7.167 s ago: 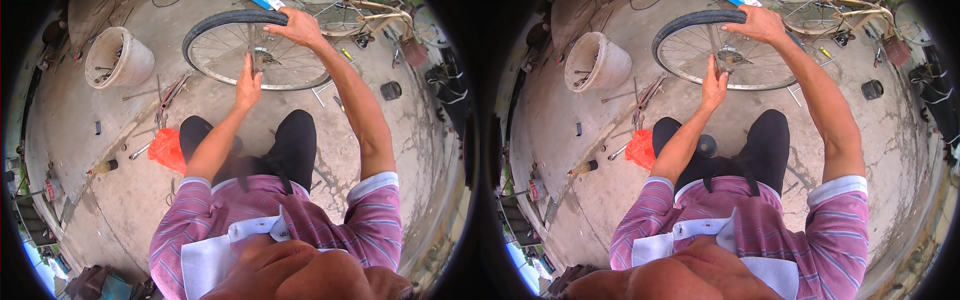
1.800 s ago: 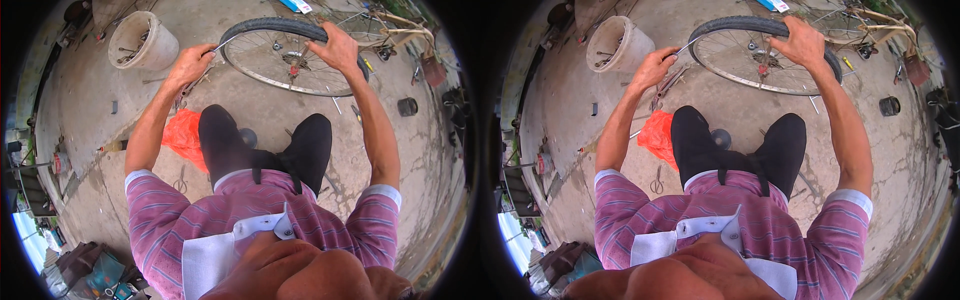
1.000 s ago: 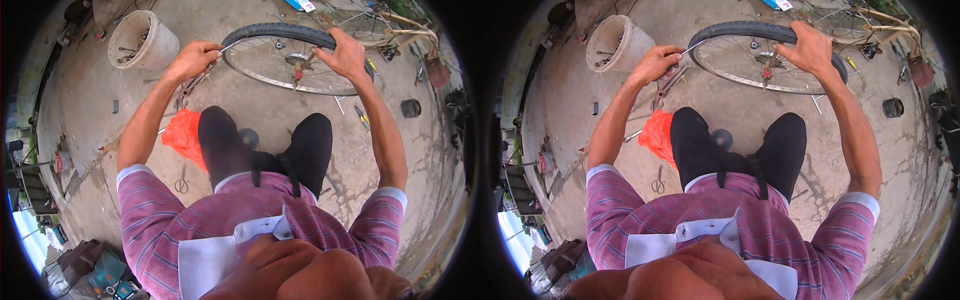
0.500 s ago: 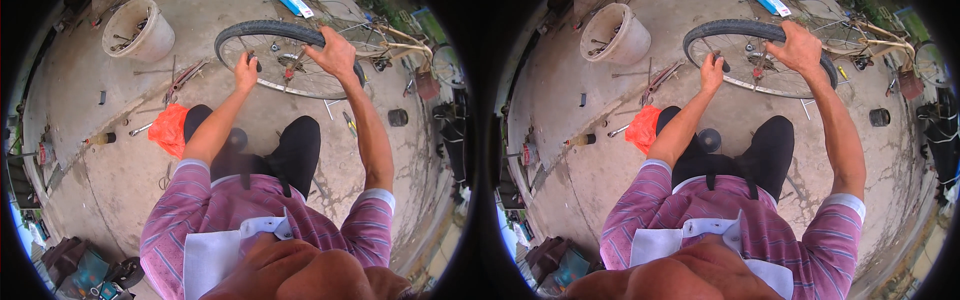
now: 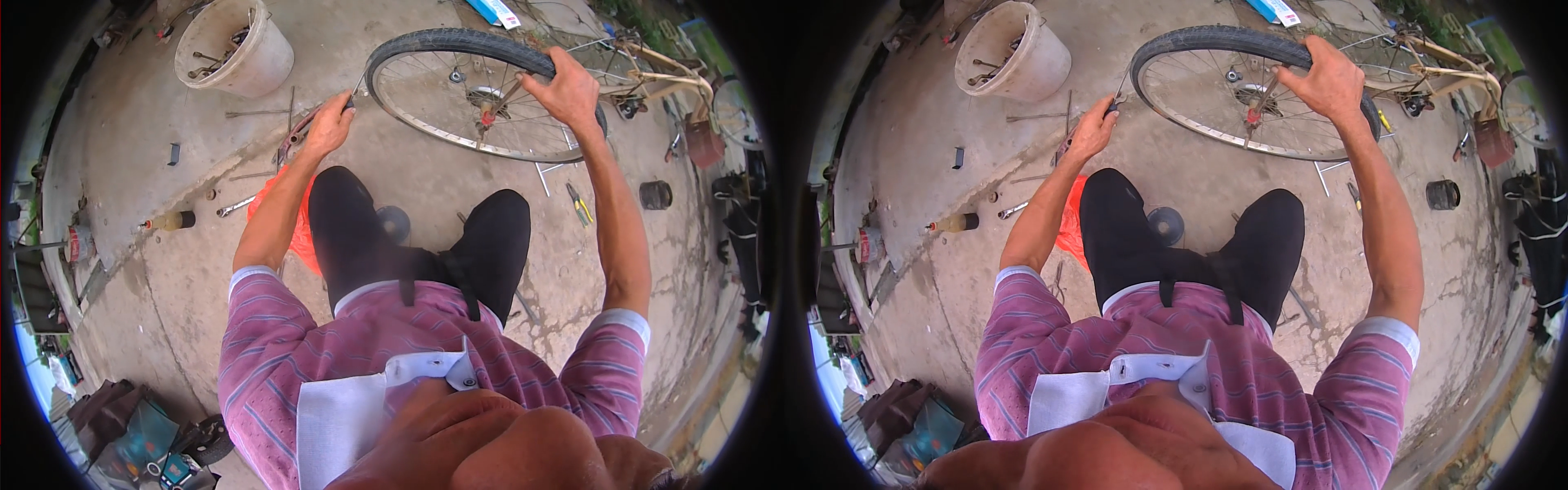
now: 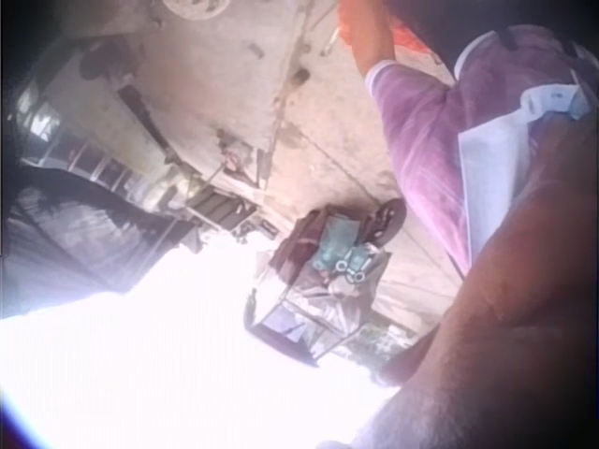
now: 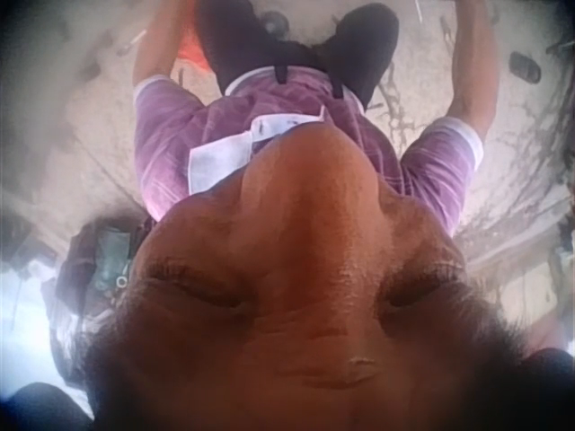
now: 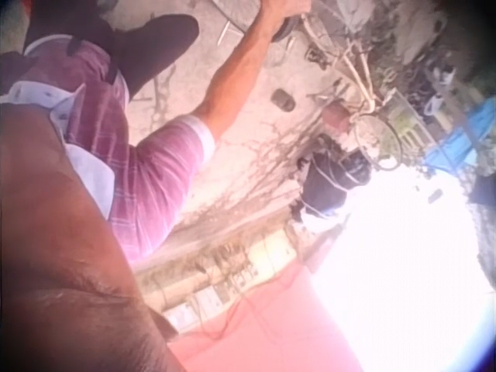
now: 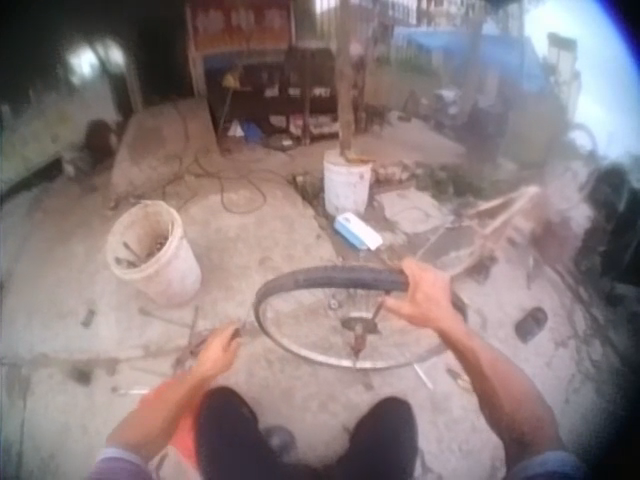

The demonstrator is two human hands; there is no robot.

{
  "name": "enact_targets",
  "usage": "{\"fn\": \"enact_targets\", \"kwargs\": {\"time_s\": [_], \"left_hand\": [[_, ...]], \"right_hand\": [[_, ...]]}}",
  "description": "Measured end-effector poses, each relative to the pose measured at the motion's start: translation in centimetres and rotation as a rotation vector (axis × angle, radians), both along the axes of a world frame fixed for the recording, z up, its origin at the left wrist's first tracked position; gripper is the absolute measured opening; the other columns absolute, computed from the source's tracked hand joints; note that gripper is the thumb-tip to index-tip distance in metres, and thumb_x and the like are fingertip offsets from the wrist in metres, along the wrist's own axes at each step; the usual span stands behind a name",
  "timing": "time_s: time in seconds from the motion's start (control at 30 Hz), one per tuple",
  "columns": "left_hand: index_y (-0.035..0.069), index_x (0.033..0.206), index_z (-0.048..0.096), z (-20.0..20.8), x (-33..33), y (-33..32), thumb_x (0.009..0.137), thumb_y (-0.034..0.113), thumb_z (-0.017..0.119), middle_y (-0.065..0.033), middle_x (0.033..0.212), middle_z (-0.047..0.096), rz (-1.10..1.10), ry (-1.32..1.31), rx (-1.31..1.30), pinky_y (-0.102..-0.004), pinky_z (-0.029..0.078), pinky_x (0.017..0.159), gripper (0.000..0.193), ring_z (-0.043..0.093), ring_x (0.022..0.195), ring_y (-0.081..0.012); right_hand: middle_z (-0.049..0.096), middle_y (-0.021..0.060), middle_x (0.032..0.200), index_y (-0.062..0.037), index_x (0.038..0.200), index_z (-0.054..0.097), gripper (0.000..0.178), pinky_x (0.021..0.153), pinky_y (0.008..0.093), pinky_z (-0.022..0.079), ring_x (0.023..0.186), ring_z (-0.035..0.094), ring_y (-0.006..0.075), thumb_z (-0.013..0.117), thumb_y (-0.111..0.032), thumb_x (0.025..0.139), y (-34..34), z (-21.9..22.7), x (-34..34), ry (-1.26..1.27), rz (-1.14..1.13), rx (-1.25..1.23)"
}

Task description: The person works on a bicycle wheel by pulling the tire away from the rim with a tool and then prying the rest of the tire off the rim by hand.

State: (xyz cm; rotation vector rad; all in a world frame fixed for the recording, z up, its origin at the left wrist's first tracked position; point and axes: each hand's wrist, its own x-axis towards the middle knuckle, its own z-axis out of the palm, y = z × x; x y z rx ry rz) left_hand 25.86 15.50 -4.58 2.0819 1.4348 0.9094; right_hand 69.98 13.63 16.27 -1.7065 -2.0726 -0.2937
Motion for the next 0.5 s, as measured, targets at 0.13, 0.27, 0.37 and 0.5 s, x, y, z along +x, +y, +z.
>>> {"fn": "enact_targets", "kwargs": {"time_s": [0.13,0.27,0.37,0.5], "left_hand": [[0.011,0.151,0.048,6.8,0.7,-0.6,0.099,0.014,0.058,-0.0201,0.125,0.066,-0.146,-0.007,-0.203,-0.0412,0.049,0.100,0.053,0.065,0.110,-0.0324],[0.018,0.152,0.049,8.4,-0.5,0.3,0.099,0.013,0.057,-0.0173,0.123,0.067,-0.217,0.061,-0.087,-0.0396,0.049,0.097,0.054,0.065,0.106,-0.0279],[0.017,0.151,0.051,9.8,-0.9,0.7,0.099,0.014,0.055,-0.0161,0.120,0.068,-0.223,0.071,-0.191,-0.0399,0.050,0.096,0.053,0.064,0.103,-0.0279],[0.016,0.150,0.052,11.7,-0.8,1.2,0.099,0.015,0.054,-0.0137,0.112,0.070,-0.229,0.081,-0.270,-0.0381,0.053,0.089,0.052,0.065,0.094,-0.0243]], "right_hand": [[0.073,0.0105,0.094,-0.0111,0.109,0.068,0.055,0.075,0.0459,0.055,0.092,0.071,0.0329,0.082,-0.051,0.075,0.2,-0.1,0.5,-0.032,-0.031,0.001],[0.073,0.0102,0.096,-0.0115,0.111,0.069,0.056,0.077,0.0449,0.055,0.092,0.071,0.0326,0.082,-0.052,0.075,0.4,0.1,-0.3,-0.040,-0.024,-0.014],[0.074,0.0100,0.097,-0.0115,0.112,0.069,0.056,0.077,0.0443,0.055,0.093,0.072,0.0324,0.082,-0.052,0.075,0.3,0.1,-0.1,-0.035,-0.012,-0.008],[0.074,0.0101,0.099,-0.0106,0.112,0.069,0.056,0.078,0.0437,0.055,0.093,0.072,0.0323,0.082,-0.051,0.075,0.1,-0.4,0.8,-0.020,-0.004,0.042]]}}
